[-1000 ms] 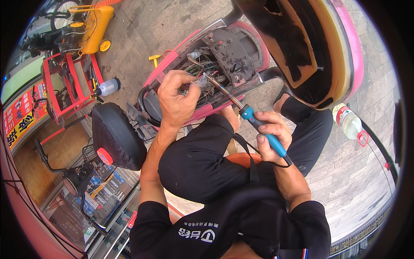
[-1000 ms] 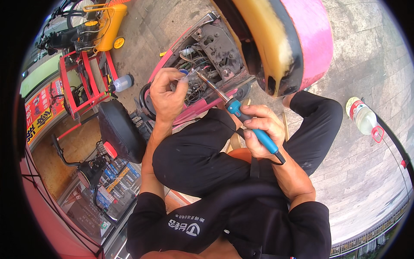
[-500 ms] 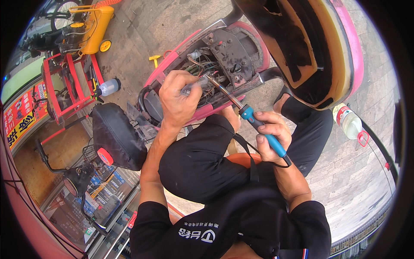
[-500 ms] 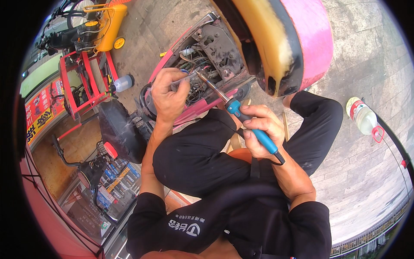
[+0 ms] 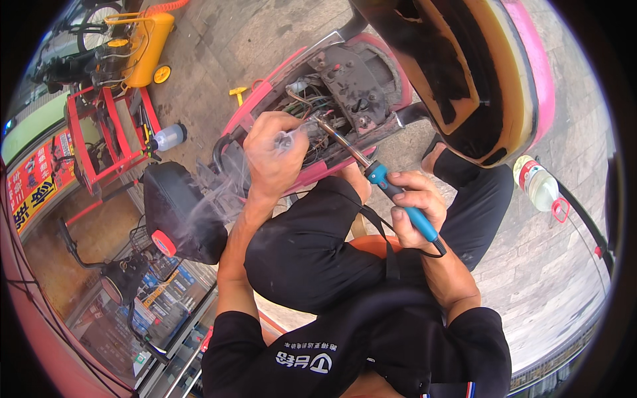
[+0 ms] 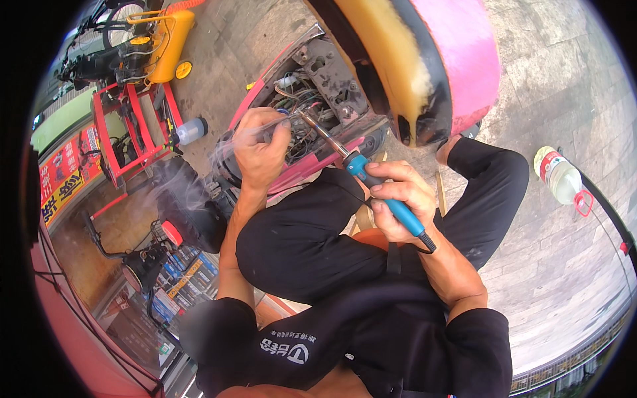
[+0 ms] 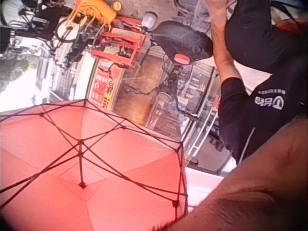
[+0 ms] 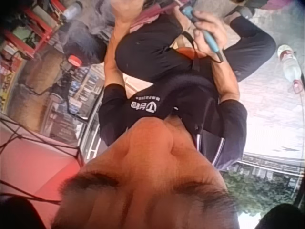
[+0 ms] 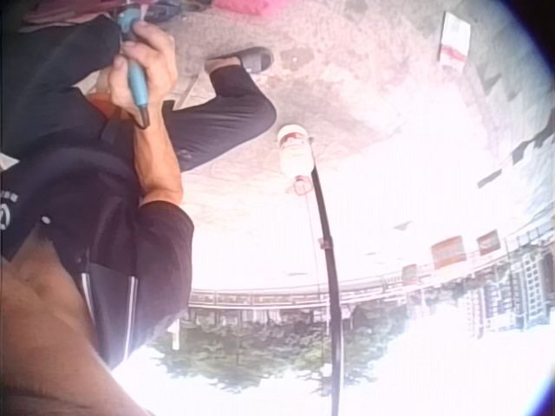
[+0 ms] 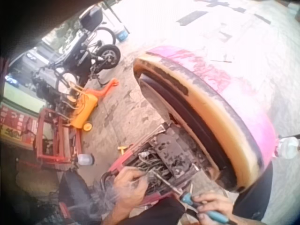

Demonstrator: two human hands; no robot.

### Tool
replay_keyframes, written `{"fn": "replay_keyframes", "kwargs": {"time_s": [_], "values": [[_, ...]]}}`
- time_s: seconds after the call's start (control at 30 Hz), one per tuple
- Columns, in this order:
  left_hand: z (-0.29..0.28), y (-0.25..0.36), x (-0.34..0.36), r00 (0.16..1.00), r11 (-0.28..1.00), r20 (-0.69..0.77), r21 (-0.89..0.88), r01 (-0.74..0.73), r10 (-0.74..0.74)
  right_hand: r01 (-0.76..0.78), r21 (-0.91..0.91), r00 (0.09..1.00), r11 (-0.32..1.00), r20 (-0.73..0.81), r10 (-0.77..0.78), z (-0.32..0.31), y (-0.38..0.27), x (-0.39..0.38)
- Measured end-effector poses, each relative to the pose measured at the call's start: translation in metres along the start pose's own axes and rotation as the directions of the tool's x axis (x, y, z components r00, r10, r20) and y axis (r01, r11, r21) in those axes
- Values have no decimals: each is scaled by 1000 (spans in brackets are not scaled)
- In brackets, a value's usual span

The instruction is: The person uses a soldering iron to join wires inside the open compartment of a pink electric scooter. They hold the wires with one hand and apply the soldering iron with the other, repeatedly heating and joining connections.

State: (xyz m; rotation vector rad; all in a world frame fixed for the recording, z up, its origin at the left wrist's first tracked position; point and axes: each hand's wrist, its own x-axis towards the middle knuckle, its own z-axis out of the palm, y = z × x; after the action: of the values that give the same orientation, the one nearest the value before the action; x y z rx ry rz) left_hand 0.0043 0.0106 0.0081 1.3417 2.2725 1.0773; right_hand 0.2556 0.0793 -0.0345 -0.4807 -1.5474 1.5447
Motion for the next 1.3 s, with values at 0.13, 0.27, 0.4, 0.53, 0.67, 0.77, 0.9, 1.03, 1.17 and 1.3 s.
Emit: {"fn": "replay_keyframes", "kwargs": {"time_s": [0.13,0.27,0.4,0.53,0.67,0.77,0.9,1.03,1.17,1.3], "values": [[3,-3,-1,997,996,-38,-61,70,-72,15,-5,1000,1000,2,-15,0,0,1],[3,-6,-3,993,989,-52,-108,96,-102,27,-7,1000,1000,3,-27,1,0,2],[2,-9,-2,992,987,-70,-128,99,-109,39,-13,999,999,2,-39,1,0,3],[3,-10,-4,989,982,-87,-161,104,-119,34,5,999,999,-8,-34,1,-1,3],[2,-11,-4,991,971,-69,-218,98,-116,33,4,999,999,-4,-33,0,-2,3],[2,-11,-5,984,960,-94,-251,125,-153,25,3,1000,1000,-5,-25,0,-3,3],[3,-13,-4,977,960,-126,-243,135,-170,28,5,1000,1000,-3,-28,-1,-3,3],[2,-13,-4,974,951,-120,-270,153,-191,33,9,999,999,-4,-33,-1,-2,2],[1,-13,-4,970,942,-117,-291,170,-211,37,12,999,999,-6,-37,-2,-2,2],[1,-14,-5,968,936,-117,-303,180,-224,41,14,999,999,-3,-41,-2,-3,4]]}}
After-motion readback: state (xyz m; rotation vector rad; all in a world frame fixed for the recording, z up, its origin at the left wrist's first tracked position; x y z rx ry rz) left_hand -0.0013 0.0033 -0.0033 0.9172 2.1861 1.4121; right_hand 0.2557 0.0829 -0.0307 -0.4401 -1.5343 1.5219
